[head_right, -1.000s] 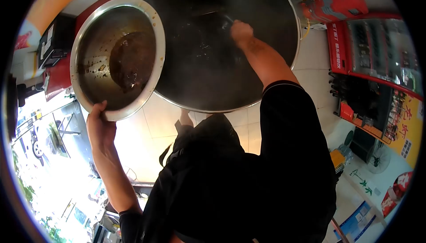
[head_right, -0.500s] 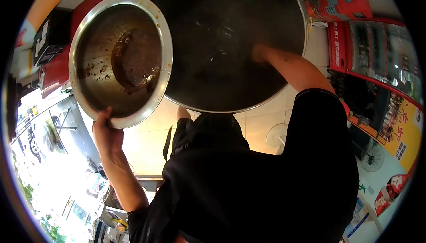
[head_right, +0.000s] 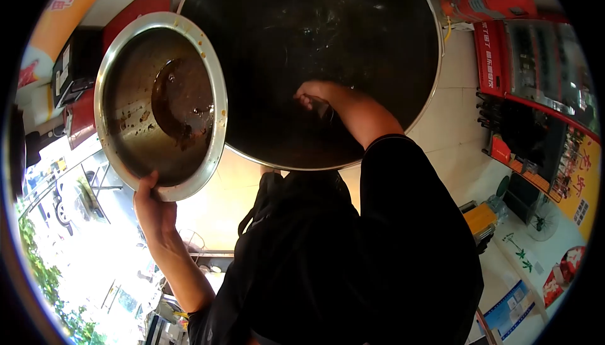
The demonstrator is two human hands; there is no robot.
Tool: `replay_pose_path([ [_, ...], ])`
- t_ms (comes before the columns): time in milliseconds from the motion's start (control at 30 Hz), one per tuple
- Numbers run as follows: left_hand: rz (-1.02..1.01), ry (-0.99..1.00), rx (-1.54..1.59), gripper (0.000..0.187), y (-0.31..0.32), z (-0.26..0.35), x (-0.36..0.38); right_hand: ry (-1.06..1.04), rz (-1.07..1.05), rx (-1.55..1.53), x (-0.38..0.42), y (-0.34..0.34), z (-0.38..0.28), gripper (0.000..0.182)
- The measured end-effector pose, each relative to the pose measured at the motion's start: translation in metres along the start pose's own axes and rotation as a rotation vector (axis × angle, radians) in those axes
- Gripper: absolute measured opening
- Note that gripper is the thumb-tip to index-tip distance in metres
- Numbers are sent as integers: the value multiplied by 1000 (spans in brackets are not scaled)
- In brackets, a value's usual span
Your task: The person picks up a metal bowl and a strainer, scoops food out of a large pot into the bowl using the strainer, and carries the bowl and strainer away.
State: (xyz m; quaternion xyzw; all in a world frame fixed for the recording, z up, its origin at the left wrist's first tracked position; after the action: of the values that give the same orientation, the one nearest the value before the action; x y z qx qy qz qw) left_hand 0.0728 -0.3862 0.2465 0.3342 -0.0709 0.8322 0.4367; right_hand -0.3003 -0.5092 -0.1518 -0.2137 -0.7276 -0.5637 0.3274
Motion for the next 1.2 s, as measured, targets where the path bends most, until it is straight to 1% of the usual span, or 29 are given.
replay_pose_path([
  [33, -9, 4, -3, 31, 1, 0, 0, 10, -114, -74, 6, -2, -6, 29],
  [67, -27, -17, 17, 30, 0, 2, 1, 1, -112, -82, 16, -3, -5, 29],
  [133, -52, -29, 37, 29, -3, 2, 1, -63, 65, -13, 58, 17, -20, 30],
  [233, -78, -16, 81, 26, -8, -2, -2, -153, 51, 46, 101, 37, -22, 31],
  [333, -94, -8, 92, 21, -11, -4, -4, -194, 0, 28, 132, 43, -17, 31],
  [433, -104, -7, 114, 16, -16, -6, -7, -232, 15, 30, 162, 56, -13, 30],
  [567, -182, -30, 94, 21, -7, -3, -2, -261, 58, 6, 196, 73, -17, 30],
  [633, -201, -24, 87, 22, -10, -4, -3, -293, -3, 19, 213, 77, -16, 24],
  [767, -220, -1, 76, 25, -3, -2, 5, -322, 22, 19, 248, 92, -10, 19],
  [933, -222, 17, 34, 28, 2, -1, 8, -384, 82, 36, 292, 119, 21, 18],
  [1000, -216, 16, 34, 29, 7, -2, 9, -449, 117, -70, 313, 140, 44, 20],
  [1033, -235, 26, 19, 29, 11, -1, 10, -449, 120, -59, 324, 150, 57, 20],
  [1100, -254, 48, 15, 29, 16, -3, 2, -516, 190, -72, 347, 169, 77, 22],
  [1200, -274, 32, -24, 27, 42, -5, 1, -573, 241, -68, 377, 193, 99, 21],
])
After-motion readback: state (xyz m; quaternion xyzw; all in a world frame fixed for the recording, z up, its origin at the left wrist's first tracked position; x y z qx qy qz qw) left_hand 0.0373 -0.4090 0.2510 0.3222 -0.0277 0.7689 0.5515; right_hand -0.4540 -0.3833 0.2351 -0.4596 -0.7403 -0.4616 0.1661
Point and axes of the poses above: each hand's wrist, its own x-axis away from the middle knuckle, its own y-axis out of the palm, z = x × y, the point moved 1 cm from there along -x, towards the middle knuckle, and after that the axes turned 11 degrees about -z, right-handed, at the moved point
